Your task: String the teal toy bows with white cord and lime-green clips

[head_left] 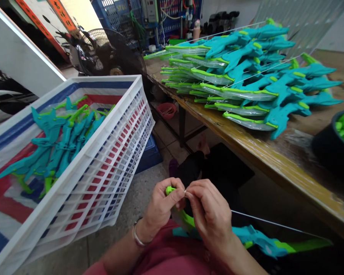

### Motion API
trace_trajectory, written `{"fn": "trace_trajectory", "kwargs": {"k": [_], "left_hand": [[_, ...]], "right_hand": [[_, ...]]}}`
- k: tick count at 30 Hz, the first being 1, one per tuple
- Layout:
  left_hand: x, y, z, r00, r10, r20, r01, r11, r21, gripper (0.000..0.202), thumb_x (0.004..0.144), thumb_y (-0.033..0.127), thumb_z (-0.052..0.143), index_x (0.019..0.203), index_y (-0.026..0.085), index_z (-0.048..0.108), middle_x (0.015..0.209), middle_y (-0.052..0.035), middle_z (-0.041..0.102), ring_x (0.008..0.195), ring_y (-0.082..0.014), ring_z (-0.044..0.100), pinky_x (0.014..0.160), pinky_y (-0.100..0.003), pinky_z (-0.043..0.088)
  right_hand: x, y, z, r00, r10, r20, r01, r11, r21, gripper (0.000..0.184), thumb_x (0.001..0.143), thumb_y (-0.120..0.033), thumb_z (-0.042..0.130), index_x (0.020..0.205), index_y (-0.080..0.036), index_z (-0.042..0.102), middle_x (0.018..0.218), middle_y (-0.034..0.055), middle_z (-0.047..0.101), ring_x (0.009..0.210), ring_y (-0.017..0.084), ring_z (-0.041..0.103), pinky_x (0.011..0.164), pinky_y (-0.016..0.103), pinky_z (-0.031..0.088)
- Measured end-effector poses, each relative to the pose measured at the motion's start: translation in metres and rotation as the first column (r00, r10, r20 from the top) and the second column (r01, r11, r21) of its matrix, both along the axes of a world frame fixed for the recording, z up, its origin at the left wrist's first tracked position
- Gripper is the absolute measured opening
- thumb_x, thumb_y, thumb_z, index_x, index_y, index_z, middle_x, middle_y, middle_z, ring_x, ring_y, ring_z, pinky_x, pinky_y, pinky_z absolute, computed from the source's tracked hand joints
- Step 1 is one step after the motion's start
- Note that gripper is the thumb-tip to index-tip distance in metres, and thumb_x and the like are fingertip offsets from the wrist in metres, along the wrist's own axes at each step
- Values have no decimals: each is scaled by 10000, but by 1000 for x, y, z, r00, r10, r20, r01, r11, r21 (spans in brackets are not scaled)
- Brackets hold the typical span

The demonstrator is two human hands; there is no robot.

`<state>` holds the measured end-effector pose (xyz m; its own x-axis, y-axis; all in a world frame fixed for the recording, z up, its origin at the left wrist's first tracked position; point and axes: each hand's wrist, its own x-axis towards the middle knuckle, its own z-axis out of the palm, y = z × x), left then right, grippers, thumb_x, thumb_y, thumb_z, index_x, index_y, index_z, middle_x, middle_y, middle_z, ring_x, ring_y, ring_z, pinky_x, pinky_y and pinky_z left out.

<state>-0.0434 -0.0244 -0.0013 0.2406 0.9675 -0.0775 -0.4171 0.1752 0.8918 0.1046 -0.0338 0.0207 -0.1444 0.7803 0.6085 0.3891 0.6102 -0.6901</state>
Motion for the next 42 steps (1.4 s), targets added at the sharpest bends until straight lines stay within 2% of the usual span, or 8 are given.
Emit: {"fn": "trace_trajectory", "kwargs": {"k": [5, 14, 17, 20, 24, 29, 36, 42], "left_hand": [[2, 2, 0, 1000, 10, 13, -10, 1000, -21, 393, 902, 474, 743, 723, 167, 575, 589, 50, 461, 505, -82, 436, 500, -213, 370], [0, 1, -1, 999, -11, 34, 11, 1000, -6, 356, 962, 398, 683, 722, 168, 556, 626, 39, 458, 539, -90, 433, 528, -225, 366], [-2, 1, -3, 1000, 8, -21, -8, 1000, -18, 359, 952, 411, 694, 721, 167, 568, 632, 34, 467, 562, -96, 420, 545, -234, 345], [-3, 1, -4, 996, 38, -79, -39, 999, -5, 329, 938, 391, 715, 733, 160, 599, 698, 14, 512, 640, -110, 436, 600, -240, 350], [-3, 1, -3, 996, 52, -77, -49, 998, 43, 317, 933, 370, 720, 725, 158, 610, 738, -1, 540, 703, -127, 466, 662, -251, 375], [0, -1, -1, 996, 47, -69, -45, 999, 27, 342, 958, 388, 685, 719, 163, 589, 662, 21, 497, 593, -103, 443, 574, -241, 354], [2, 4, -4, 999, 29, 23, -29, 999, -14, 399, 933, 428, 710, 691, 174, 519, 608, 45, 430, 519, -87, 405, 513, -235, 356], [4, 4, -5, 998, 11, 64, -12, 1000, 16, 353, 969, 334, 676, 699, 162, 527, 641, 37, 433, 527, -78, 407, 503, -228, 344]], "right_hand": [[-4, -2, 3, 995, -22, -99, 12, 994, -108, 187, 1000, -43, 507, 932, -206, 567, 846, 18, 617, 754, 144, 590, 671, 256, 474], [-4, -7, 0, 984, -56, -168, 27, 985, -169, 182, 1021, -80, 494, 924, -213, 571, 879, 12, 604, 784, 131, 594, 682, 240, 482], [-2, -6, 0, 992, -26, -126, 5, 987, -160, 89, 1008, -143, 569, 1044, -218, 599, 971, 40, 624, 849, 163, 622, 716, 275, 518], [-2, -4, 0, 998, 22, -51, -29, 990, -139, 177, 987, -164, 631, 1155, -216, 612, 1031, 57, 634, 900, 182, 636, 734, 291, 535], [-2, 0, 3, 998, 53, -35, -57, 991, -123, 116, 993, -111, 611, 1061, -203, 633, 922, 32, 634, 816, 155, 626, 673, 266, 515], [6, 3, 10, 995, 93, 25, -90, 990, -107, 110, 989, -83, 610, 994, -191, 631, 858, 15, 630, 759, 132, 604, 649, 253, 493], [24, -8, 12, 995, 37, 97, -22, 988, -155, 111, 984, -98, 575, 916, -185, 589, 832, 11, 590, 731, 123, 573, 641, 263, 447], [26, -15, 7, 991, -5, 130, 24, 989, -147, 130, 952, -88, 544, 860, -178, 527, 808, 13, 531, 727, 130, 536, 640, 278, 411]]}}
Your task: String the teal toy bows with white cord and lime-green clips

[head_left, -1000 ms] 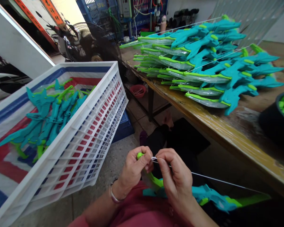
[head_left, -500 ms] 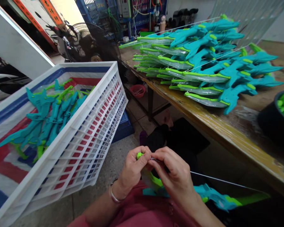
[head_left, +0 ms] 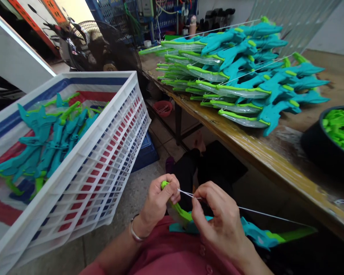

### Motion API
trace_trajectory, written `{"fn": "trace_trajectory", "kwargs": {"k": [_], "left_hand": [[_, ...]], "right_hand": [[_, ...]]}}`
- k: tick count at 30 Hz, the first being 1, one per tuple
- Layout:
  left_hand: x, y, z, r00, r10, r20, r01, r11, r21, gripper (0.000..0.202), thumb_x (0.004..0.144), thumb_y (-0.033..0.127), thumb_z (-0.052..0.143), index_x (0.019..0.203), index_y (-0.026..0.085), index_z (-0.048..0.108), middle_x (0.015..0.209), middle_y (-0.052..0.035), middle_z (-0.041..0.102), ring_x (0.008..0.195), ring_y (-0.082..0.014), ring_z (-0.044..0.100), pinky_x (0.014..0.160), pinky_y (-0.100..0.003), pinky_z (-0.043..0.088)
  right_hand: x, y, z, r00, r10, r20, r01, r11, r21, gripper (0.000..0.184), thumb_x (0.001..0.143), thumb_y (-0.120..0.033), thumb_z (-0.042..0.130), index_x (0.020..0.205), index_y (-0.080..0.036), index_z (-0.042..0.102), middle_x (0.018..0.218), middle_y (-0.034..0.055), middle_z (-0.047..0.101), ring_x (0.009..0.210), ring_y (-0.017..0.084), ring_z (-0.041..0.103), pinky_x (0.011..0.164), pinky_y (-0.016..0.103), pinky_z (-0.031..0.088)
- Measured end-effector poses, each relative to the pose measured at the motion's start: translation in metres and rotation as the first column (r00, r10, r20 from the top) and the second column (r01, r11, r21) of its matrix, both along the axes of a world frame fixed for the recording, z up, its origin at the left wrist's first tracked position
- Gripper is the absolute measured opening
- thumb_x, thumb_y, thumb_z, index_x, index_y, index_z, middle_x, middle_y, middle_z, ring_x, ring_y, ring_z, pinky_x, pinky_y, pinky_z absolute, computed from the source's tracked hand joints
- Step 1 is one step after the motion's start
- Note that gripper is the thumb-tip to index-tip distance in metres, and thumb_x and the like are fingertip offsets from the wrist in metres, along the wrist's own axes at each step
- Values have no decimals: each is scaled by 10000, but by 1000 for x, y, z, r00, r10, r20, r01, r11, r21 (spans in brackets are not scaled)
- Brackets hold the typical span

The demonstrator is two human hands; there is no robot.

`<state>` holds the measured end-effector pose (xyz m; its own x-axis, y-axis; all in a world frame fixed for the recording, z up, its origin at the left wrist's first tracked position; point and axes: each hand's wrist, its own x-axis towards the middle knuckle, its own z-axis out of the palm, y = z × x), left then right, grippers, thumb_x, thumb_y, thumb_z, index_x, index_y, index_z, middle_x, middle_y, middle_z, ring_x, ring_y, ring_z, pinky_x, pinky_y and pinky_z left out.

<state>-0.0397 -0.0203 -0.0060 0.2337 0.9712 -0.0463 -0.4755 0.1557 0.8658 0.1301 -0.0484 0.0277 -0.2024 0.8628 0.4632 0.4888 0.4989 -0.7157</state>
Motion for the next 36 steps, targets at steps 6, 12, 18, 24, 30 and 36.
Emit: {"fn": "trace_trajectory", "kwargs": {"k": [6, 12, 18, 24, 30, 36], "left_hand": [[-1, -4, -1, 999, -35, -1, 35, 999, 23, 306, 990, 300, 650, 737, 166, 543, 665, 36, 441, 541, -78, 414, 515, -229, 353], [1, -5, -3, 997, -57, -49, 59, 997, 56, 309, 996, 325, 645, 745, 170, 551, 665, 33, 452, 541, -85, 422, 511, -242, 348], [-1, -4, -3, 998, -41, -44, 41, 999, 19, 330, 976, 356, 672, 733, 167, 553, 652, 36, 456, 535, -83, 422, 512, -236, 355], [-2, 3, -7, 999, 36, 22, -34, 996, -80, 360, 925, 372, 732, 692, 161, 555, 592, 49, 438, 500, -73, 383, 483, -215, 328], [5, 4, -3, 1000, -7, -17, 6, 998, -64, 352, 928, 401, 724, 719, 167, 564, 581, 53, 443, 506, -80, 397, 498, -217, 341], [1, 5, -5, 996, 0, -92, -2, 1000, -20, 384, 959, 428, 677, 710, 171, 536, 578, 52, 430, 511, -84, 399, 504, -223, 331]], "right_hand": [[8, 5, 4, 985, -62, 160, 38, 988, 148, 134, 926, -68, 527, 836, -166, 511, 782, 22, 496, 720, 149, 494, 619, 298, 361], [15, 7, 15, 931, -50, 361, -23, 980, 195, 207, 919, -48, 478, 752, -162, 520, 735, 31, 469, 682, 160, 453, 606, 317, 356], [41, 17, 24, 855, -69, 515, -79, 962, 261, 250, 926, -80, 472, 698, -173, 514, 695, 28, 474, 664, 164, 461, 603, 323, 370], [64, 14, 28, 887, -235, 397, 131, 953, 274, 190, 962, -64, 505, 807, -156, 564, 786, 30, 560, 709, 140, 546, 649, 289, 424], [8, -4, 10, 980, 49, 192, -67, 994, 86, 237, 994, -279, 656, 1170, -134, 589, 1032, 94, 647, 932, 212, 614, 765, 320, 510], [-11, 1, 3, 971, -3, 238, -31, 990, 137, 211, 1039, -92, 461, 867, -186, 539, 790, 30, 582, 716, 158, 558, 637, 281, 414]]}}
